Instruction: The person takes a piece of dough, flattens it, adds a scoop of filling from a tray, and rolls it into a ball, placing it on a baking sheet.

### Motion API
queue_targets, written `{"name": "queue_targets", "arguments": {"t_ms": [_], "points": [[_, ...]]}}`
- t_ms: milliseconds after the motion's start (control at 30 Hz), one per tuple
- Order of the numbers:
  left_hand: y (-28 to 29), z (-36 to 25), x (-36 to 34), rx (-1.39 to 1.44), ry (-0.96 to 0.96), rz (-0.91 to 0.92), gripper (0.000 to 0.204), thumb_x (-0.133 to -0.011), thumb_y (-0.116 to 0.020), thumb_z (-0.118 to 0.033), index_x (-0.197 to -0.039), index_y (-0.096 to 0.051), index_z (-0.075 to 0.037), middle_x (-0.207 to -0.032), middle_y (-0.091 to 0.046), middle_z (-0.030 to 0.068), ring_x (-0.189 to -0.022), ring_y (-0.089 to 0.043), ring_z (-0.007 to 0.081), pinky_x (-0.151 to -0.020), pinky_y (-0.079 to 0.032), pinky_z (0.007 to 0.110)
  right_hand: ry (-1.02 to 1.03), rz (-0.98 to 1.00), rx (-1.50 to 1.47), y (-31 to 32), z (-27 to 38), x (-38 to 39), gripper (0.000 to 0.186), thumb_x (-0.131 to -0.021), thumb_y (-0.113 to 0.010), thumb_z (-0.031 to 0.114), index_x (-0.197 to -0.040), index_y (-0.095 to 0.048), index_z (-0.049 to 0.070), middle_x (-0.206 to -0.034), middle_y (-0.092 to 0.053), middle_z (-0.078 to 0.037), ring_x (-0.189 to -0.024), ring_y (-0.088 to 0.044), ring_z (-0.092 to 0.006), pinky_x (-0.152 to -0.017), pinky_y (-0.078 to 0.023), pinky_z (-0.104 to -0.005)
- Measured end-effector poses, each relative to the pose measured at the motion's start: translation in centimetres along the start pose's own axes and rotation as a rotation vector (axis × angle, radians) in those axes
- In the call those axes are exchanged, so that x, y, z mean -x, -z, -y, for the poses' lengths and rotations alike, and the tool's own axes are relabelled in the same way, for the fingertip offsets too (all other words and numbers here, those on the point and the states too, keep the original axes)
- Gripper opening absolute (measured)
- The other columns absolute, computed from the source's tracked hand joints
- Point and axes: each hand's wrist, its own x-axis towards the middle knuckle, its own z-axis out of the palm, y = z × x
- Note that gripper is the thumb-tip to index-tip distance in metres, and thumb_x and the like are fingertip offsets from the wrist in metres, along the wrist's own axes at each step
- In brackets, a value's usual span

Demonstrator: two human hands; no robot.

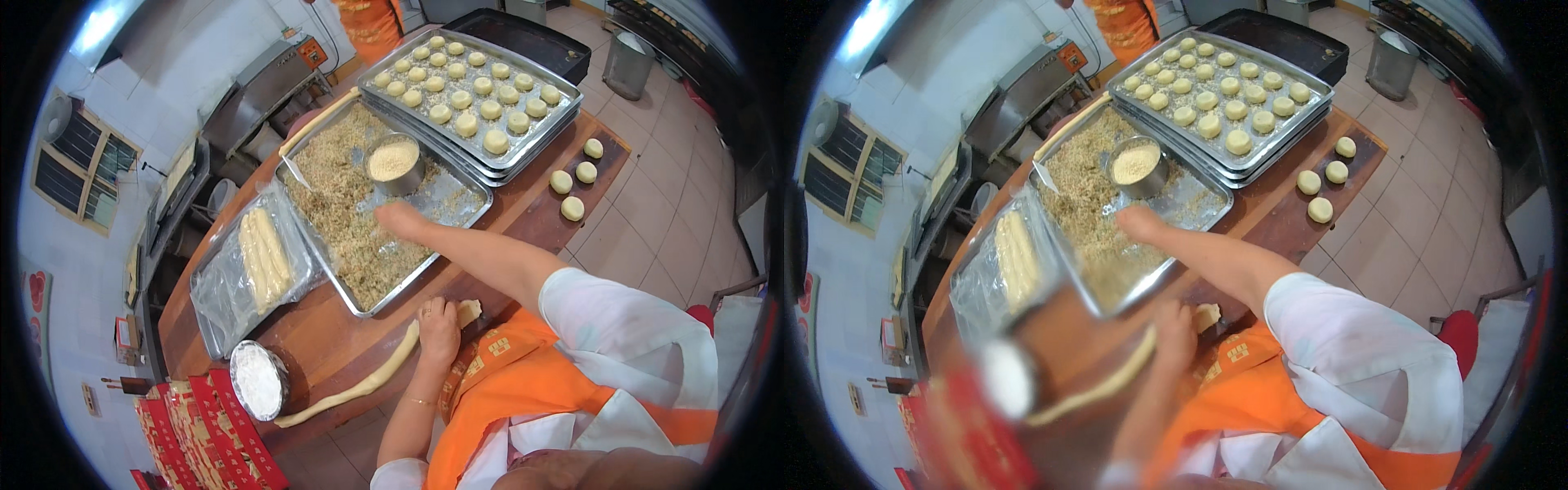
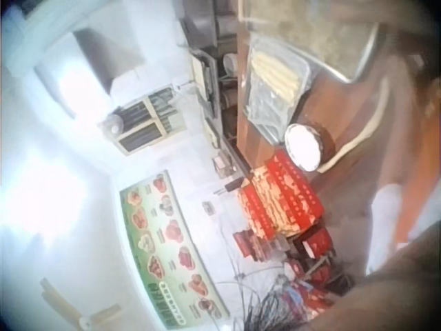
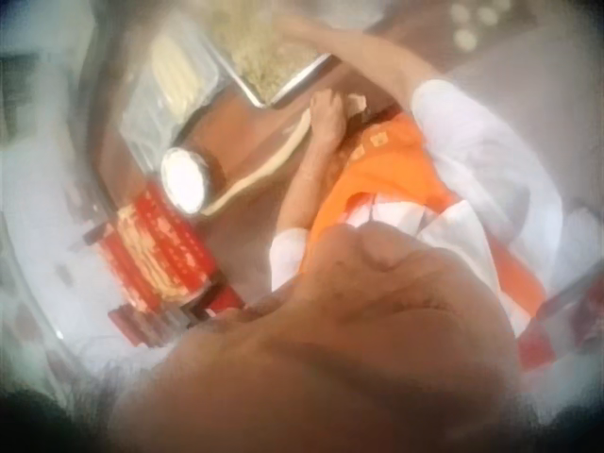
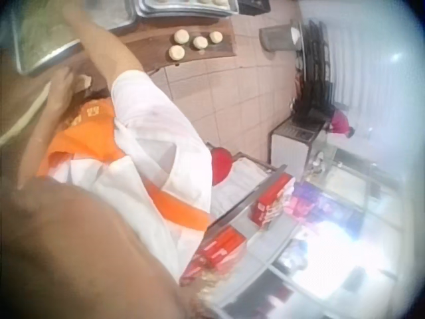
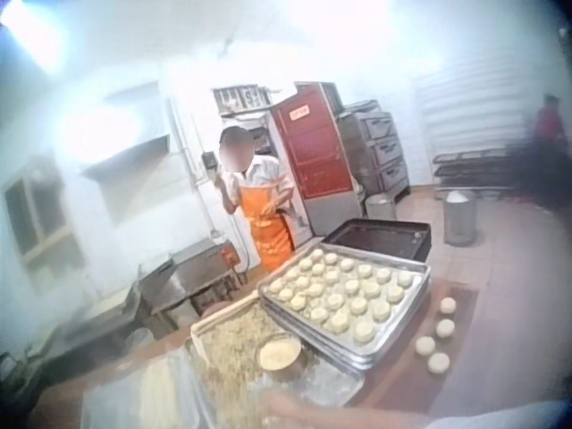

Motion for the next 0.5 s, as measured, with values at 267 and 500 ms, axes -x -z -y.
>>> {"name": "queue_targets", "arguments": {"t_ms": [267, 500], "points": [[4.1, 3.4, -0.9, 1.991, 0.351, -0.284, 0.031, -0.087, -0.058, -0.011, -0.115, -0.049, 0.0, -0.126, -0.058, 0.0258, -0.119, -0.058, 0.0421, -0.101, -0.05, 0.049, -0.511, 0.15, -1.285, 6.2, 2.4, -0.6, 0.043, -0.1, -0.056, 0.042, -0.075, -0.062, 0.008, -0.066, -0.055, 0.004, -0.055, -0.043, -0.0074, -0.05, -0.035, -0.0263], [4.8, 4.6, -4.0, 2.111, 0.464, -0.622, 0.038, -0.097, -0.056, -0.012, -0.13, -0.048, 0.005, -0.126, -0.06, 0.0235, -0.118, -0.06, 0.0378, -0.1, -0.052, 0.048, -0.674, 0.117, -1.108, 6.4, 2.6, -0.5, 0.048, -0.1, -0.05, 0.051, -0.077, -0.062, 0.011, -0.063, -0.054, 0.003, -0.057, -0.048, -0.0108, -0.054, -0.039, -0.0301]]}}
